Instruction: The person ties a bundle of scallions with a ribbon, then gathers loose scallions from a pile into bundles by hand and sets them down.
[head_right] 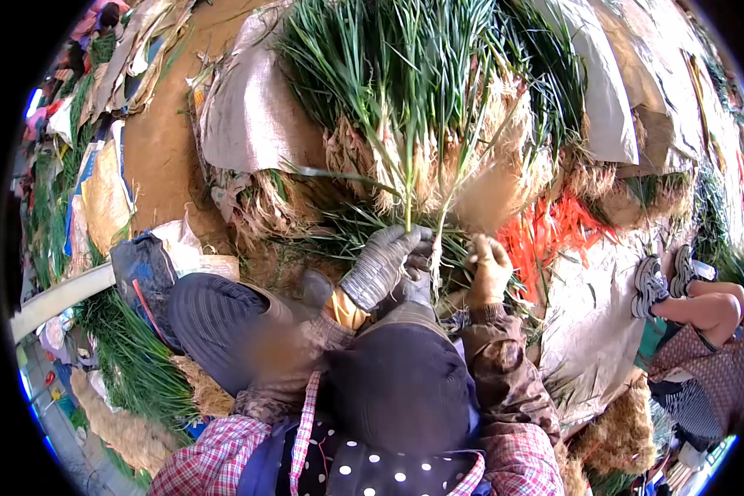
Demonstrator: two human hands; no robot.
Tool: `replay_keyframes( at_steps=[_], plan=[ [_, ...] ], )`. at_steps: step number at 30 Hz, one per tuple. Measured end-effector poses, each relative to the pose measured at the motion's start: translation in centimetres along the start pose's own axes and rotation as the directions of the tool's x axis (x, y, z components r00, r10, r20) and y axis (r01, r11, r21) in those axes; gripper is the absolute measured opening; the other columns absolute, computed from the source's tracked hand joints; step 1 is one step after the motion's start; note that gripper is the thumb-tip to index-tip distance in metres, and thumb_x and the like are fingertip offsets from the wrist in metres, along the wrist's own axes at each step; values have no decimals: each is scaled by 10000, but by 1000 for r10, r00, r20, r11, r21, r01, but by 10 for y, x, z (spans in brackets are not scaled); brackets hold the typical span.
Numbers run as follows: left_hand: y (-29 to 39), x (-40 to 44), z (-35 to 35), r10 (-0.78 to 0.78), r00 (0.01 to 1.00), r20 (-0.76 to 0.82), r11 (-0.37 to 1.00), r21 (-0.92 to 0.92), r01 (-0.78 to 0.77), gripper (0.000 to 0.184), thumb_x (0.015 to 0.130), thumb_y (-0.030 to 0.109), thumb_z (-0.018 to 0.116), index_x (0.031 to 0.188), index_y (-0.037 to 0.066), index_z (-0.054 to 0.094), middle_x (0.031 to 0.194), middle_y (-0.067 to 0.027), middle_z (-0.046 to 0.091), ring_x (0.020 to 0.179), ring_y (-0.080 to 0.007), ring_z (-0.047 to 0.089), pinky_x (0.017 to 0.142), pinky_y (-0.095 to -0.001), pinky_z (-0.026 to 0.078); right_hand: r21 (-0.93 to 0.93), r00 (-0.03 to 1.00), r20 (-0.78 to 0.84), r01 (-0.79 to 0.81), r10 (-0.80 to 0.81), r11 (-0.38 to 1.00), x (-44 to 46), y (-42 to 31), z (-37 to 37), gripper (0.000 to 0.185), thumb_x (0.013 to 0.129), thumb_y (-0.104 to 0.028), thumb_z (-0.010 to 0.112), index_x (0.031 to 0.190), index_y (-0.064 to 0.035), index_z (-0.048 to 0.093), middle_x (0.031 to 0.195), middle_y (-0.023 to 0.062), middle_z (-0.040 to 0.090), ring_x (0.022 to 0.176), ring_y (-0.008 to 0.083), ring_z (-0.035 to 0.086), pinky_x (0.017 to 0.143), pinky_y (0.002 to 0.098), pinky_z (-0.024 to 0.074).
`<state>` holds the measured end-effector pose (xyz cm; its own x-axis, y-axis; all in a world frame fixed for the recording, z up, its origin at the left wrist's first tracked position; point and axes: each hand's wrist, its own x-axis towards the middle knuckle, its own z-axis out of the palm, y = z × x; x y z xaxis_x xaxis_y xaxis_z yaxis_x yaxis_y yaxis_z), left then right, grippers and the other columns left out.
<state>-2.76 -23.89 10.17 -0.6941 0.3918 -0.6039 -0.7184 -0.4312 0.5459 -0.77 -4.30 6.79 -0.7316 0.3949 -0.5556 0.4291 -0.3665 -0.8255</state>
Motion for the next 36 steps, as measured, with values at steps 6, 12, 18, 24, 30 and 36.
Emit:
replay_keyframes(
  at_steps=[6,12,18,24,30,36],
  plan=[
    [-14,8,-3,-16,996,-92,1000,0,16,239,909,211,600,1061,28,622,859,-41,654,679,-104,587,586,-243,503,-706,824,376,-42,424,707,-8,-4,-20,583,925,-502,482,1083,47,597,961,139,668,874,203,632,796,319,491],
    [-3,18,2,115,966,-233,943,332,-32,225,811,167,728,938,0,645,733,-16,631,596,-90,551,534,-249,472,-217,892,415,-92,177,972,22,-19,70,270,874,-207,661,1013,20,620,924,101,684,850,186,644,815,287,500],
    [-2,4,11,-35,971,-235,999,-48,24,169,866,200,660,894,33,652,661,-23,614,497,-93,516,461,-217,418,114,878,344,-390,332,914,-11,0,69,188,902,-198,619,818,-31,599,645,36,578,460,128,484,415,271,394],
    [7,-15,13,-51,977,-208,998,-49,42,167,902,207,608,937,46,632,643,0,570,439,-58,430,381,-183,315,144,833,281,-528,477,837,3,4,82,269,934,-301,554,1003,-43,585,789,76,620,599,190,575,496,308,481],
    [-3,-23,-8,0,1000,-27,992,-126,-3,191,923,211,574,955,26,609,608,8,528,395,-47,386,335,-183,271,-21,781,443,-482,440,876,12,-7,87,157,909,-201,596,972,-62,636,822,41,649,651,153,602,555,276,501],
    [-11,-15,-13,15,971,-238,988,153,22,198,928,227,556,882,43,612,624,6,538,452,-56,434,382,-195,321,-297,936,265,-150,233,943,20,49,84,172,840,-135,679,924,12,654,776,100,668,644,138,599,579,270,483]
  ],
)
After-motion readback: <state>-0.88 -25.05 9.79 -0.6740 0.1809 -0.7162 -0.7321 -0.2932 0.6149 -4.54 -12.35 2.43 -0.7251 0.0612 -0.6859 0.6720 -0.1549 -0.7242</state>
